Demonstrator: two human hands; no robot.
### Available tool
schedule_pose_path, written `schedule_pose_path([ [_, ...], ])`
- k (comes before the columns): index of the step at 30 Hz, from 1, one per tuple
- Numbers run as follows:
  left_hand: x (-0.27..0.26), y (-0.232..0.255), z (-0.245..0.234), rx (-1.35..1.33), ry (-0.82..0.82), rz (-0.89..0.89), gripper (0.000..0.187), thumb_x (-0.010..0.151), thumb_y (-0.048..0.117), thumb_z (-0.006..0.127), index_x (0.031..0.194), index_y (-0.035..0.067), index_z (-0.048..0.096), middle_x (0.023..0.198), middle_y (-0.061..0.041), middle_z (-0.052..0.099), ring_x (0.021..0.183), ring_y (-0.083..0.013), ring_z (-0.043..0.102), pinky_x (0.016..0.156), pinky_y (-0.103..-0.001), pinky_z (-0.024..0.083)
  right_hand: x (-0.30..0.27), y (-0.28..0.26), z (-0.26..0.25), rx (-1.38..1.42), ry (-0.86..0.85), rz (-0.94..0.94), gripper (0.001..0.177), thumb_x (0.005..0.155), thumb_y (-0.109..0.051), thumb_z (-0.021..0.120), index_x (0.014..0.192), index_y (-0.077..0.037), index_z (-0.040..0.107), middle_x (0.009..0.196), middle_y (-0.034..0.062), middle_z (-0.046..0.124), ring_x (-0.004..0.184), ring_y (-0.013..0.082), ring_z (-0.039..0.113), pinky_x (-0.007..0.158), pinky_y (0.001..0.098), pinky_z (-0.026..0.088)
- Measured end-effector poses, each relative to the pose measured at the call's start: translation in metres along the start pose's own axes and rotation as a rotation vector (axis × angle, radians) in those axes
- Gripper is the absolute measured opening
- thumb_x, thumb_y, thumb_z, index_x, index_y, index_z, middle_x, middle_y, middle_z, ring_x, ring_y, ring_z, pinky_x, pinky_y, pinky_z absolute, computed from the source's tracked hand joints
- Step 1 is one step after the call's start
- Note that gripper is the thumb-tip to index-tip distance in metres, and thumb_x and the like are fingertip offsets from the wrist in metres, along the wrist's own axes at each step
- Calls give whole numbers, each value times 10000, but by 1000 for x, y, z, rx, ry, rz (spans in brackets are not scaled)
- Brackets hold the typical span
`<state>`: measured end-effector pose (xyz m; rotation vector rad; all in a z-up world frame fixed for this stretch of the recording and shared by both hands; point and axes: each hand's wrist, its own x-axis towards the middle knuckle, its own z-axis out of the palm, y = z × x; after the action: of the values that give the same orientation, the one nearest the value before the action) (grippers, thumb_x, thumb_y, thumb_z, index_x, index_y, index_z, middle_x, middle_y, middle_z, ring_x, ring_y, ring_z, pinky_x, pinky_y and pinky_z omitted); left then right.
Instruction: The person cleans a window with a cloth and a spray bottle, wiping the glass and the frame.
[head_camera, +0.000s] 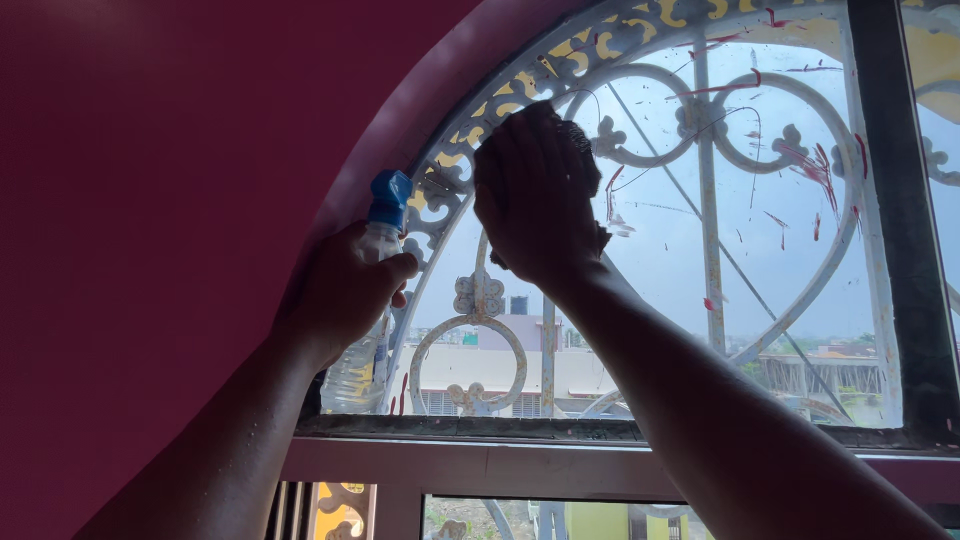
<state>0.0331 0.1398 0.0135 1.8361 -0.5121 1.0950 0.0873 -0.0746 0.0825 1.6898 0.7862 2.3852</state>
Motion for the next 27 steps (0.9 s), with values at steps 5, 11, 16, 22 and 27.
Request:
schedule_pose_path([
  [5,0,0,-1,-1,-22,11,381,842,286,700,1138,66,606,803,-113,692,703,-196,704,728,-424,588,-40,-24,-17,93,91,-217,513,1010,-372,580,1421,-67,552,1495,171,527,1479,368,405,1213,559,275],
  [11,-3,4,-2,5,-28,-9,428,844,274,679,1215,74,605,816,-121,693,738,-202,699,760,-432,570,-68,13,-58,199,-57,-264,597,927,-365,616,1429,-53,535,1476,177,526,1447,365,439,1229,560,299],
  [16,-5,9,-2,22,-31,-29,439,854,273,674,1231,55,614,845,-137,696,766,-211,709,782,-431,574,-58,39,-67,197,1,-164,557,928,-307,619,1384,4,546,1411,215,541,1403,418,455,1198,567,330],
  [22,-4,5,-3,20,-25,-12,491,841,275,675,1280,73,591,861,-108,714,772,-204,718,789,-425,583,-24,24,-25,3,149,-31,282,1007,-232,572,1202,-34,613,1333,178,562,1402,394,473,1242,573,321],
  [27,-2,1,-3,12,-30,12,505,840,290,665,1296,81,601,847,-116,713,760,-200,719,782,-424,586,-12,-3,-7,-33,179,-62,351,995,-255,565,1265,-36,614,1363,192,577,1396,408,465,1170,581,310],
])
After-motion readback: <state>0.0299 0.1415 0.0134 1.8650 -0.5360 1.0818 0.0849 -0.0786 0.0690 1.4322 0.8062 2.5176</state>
